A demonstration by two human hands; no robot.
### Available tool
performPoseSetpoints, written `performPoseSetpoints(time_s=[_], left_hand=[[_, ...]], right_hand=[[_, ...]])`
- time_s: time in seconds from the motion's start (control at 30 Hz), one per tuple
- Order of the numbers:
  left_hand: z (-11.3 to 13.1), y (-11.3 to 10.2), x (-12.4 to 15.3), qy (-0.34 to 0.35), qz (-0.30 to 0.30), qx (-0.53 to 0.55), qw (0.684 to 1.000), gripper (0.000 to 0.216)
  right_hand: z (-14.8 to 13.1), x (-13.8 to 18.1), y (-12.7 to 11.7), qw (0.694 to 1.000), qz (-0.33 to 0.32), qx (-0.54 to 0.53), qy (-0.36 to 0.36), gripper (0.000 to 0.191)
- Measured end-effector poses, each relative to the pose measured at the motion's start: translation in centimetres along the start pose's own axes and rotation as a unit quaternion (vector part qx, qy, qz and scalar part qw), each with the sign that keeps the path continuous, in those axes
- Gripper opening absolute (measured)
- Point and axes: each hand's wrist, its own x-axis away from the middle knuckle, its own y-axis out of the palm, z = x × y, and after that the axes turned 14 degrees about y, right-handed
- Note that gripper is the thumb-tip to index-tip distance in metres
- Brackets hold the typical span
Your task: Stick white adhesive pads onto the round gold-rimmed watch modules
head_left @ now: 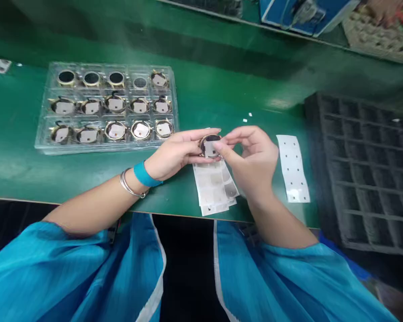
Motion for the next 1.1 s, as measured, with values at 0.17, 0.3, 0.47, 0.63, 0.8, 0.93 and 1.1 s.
performPoseSetpoints(time_s=[0.17,0.3,0.47,0.63,0.8,0.93,1.1], left_hand=[[-0.1,0.0,0.1,0.019,-0.029,-0.018,0.999,0.046],[-0.5,-0.2,0.1,0.047,-0.048,-0.049,0.996,0.048],[-1.0,-0.3,0.1,0.054,-0.046,-0.07,0.995,0.051],[-1.2,-0.3,0.1,0.052,-0.033,-0.081,0.995,0.054],[-1.2,-0.2,0.2,0.045,-0.025,-0.075,0.996,0.055],[-1.2,-0.1,0.1,0.042,-0.016,-0.075,0.996,0.052],[-1.3,-0.1,0.1,0.039,-0.009,-0.071,0.997,0.052]], right_hand=[[0.1,0.2,0.0,1.0,0.012,0.026,-0.013,0.024],[0.1,0.3,0.1,0.998,0.017,0.054,-0.029,0.022],[0.4,0.3,0.2,0.997,0.021,0.062,-0.034,0.017],[0.8,0.3,0.2,0.996,0.03,0.082,-0.025,0.014],[0.9,0.3,0.3,0.993,0.041,0.103,-0.043,0.014],[1.0,0.3,0.3,0.989,0.05,0.128,-0.06,0.015],[0.9,0.4,0.3,0.984,0.055,0.151,-0.074,0.017]])
